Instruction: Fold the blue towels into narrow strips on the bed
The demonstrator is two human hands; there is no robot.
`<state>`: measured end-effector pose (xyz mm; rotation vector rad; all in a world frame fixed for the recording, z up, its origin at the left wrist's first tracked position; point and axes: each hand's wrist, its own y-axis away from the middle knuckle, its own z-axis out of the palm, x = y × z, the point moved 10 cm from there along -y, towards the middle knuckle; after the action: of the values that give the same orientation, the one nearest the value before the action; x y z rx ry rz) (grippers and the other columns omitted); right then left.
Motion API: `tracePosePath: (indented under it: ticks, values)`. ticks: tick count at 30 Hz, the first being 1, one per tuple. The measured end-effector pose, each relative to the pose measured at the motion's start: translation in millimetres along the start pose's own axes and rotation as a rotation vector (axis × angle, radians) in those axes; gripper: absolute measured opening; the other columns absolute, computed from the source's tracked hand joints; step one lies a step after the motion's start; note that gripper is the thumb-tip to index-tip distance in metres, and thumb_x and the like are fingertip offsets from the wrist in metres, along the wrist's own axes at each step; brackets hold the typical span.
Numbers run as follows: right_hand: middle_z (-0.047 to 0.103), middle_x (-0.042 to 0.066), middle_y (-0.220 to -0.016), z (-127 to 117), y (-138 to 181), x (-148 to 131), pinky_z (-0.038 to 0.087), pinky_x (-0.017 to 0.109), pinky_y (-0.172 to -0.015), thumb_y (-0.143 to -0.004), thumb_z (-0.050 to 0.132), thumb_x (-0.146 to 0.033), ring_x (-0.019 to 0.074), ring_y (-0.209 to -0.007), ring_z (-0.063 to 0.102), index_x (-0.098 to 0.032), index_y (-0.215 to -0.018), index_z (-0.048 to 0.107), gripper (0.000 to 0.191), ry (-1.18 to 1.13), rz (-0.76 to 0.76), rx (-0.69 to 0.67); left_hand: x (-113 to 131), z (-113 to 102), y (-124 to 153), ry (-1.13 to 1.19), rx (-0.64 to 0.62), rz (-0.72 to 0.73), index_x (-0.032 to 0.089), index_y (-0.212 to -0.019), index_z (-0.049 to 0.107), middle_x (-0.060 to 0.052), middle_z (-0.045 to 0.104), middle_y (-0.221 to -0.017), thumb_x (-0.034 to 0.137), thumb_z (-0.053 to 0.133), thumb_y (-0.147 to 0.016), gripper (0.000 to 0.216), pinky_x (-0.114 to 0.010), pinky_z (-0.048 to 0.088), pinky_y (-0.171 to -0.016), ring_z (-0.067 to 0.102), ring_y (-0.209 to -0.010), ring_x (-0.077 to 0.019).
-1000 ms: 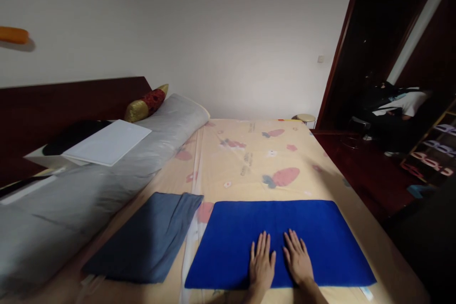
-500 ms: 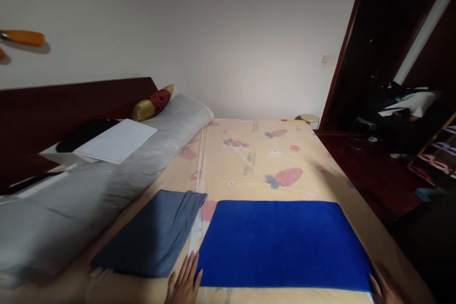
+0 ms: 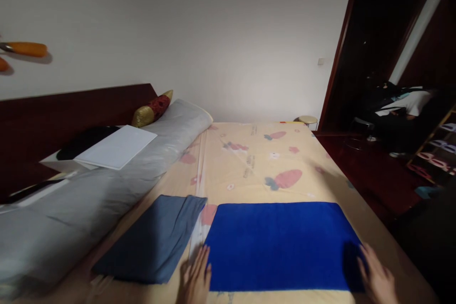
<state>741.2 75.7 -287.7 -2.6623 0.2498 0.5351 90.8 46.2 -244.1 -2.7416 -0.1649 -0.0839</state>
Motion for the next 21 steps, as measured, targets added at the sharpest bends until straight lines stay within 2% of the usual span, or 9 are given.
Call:
tracePosePath:
  ticks: [2, 6, 8, 10, 12, 14, 17, 19, 21]
  values:
    - [0.045, 0.007, -0.148, 35, -9, -79, 0.036, 0.055, -0.109, -0.088, 0.024, -0.052, 0.0295, -0.139, 0.036, -0.033, -0.147, 0.029, 0.062, -0.074, -0.086, -0.123, 60, 15, -20, 0.059, -0.069, 0.041, 0.036, -0.146, -0.007, 0.008, 0.039, -0.152, 0.03, 0.02, -0.096, 0.057, -0.036, 0.037, -0.112, 0.036, -0.14, -0.0143]
    - [0.037, -0.008, -0.151, 103, 7, -236, 0.034, 0.042, -0.115, -0.094, 0.026, -0.043, 0.02, -0.141, 0.032, -0.042, -0.143, 0.035, 0.049, -0.191, -0.312, -0.411, 184, 60, -29, 0.145, -0.147, 0.196, 0.032, -0.146, 0.001, 0.006, 0.029, -0.155, 0.019, 0.022, -0.093, 0.059, -0.041, 0.038, -0.115, 0.031, -0.143, -0.0156]
    - [0.036, -0.006, -0.151, 129, 19, -281, 0.034, 0.04, -0.115, -0.094, 0.029, -0.036, 0.0191, -0.141, 0.032, -0.039, -0.144, 0.033, 0.05, -0.214, -0.393, -0.505, 229, 88, -24, 0.181, -0.171, 0.294, 0.034, -0.146, 0.004, 0.007, 0.03, -0.154, 0.018, 0.027, -0.091, 0.062, -0.04, 0.04, -0.115, 0.033, -0.142, -0.015]
    - [0.034, -0.004, -0.151, 149, 22, -298, 0.034, 0.042, -0.115, -0.092, 0.032, -0.035, 0.0208, -0.14, 0.033, -0.039, -0.144, 0.032, 0.052, -0.224, -0.45, -0.569, 247, 112, -24, 0.198, -0.203, 0.338, 0.037, -0.145, 0.006, 0.007, 0.034, -0.151, 0.019, 0.032, -0.089, 0.064, -0.039, 0.044, -0.112, 0.039, -0.138, -0.0155]
    - [0.037, -0.01, -0.148, 155, 10, -285, 0.037, 0.043, -0.113, -0.09, 0.038, -0.043, 0.0218, -0.138, 0.037, -0.048, -0.14, 0.032, 0.05, -0.222, -0.463, -0.552, 241, 129, -30, 0.223, -0.272, 0.374, 0.041, -0.144, 0.009, 0.007, 0.035, -0.15, 0.024, 0.034, -0.089, 0.063, -0.042, 0.045, -0.111, 0.04, -0.137, -0.0167]
    - [0.04, -0.017, -0.144, 149, -12, -242, 0.039, 0.047, -0.111, -0.087, 0.041, -0.05, 0.0235, -0.135, 0.038, -0.058, -0.135, 0.026, 0.051, -0.2, -0.409, -0.478, 203, 132, -43, 0.209, -0.339, 0.315, 0.044, -0.143, 0.013, 0.008, 0.032, -0.15, 0.03, 0.031, -0.089, 0.058, -0.046, 0.043, -0.111, 0.037, -0.138, -0.0174]
    - [0.042, -0.016, -0.144, 123, -44, -130, 0.034, 0.06, -0.109, -0.085, 0.036, -0.054, 0.0279, -0.136, 0.033, -0.055, -0.134, 0.005, 0.059, -0.134, -0.212, -0.315, 99, 112, -60, 0.071, -0.321, 0.019, 0.039, -0.143, 0.016, 0.006, 0.026, -0.154, 0.04, 0.021, -0.093, 0.051, -0.051, 0.034, -0.115, 0.029, -0.142, -0.0186]
    - [0.048, -0.017, -0.139, 97, -54, -51, 0.037, 0.058, -0.106, -0.079, 0.041, -0.059, 0.0272, -0.134, 0.037, -0.058, -0.133, 0.008, 0.063, -0.133, -0.093, -0.144, 39, 95, -61, -0.002, -0.31, -0.101, 0.035, -0.144, 0.017, 0.003, 0.026, -0.155, 0.045, 0.022, -0.093, 0.052, -0.053, 0.032, -0.114, 0.028, -0.143, -0.0206]
    - [0.049, -0.014, -0.14, 91, -53, 1, 0.04, 0.058, -0.103, -0.075, 0.044, -0.063, 0.029, -0.132, 0.041, -0.058, -0.133, 0.014, 0.066, -0.142, -0.059, -0.128, 5, 83, -59, -0.062, -0.281, -0.133, 0.035, -0.144, 0.017, 0.003, 0.028, -0.154, 0.046, 0.025, -0.093, 0.053, -0.051, 0.03, -0.116, 0.029, -0.143, -0.0202]
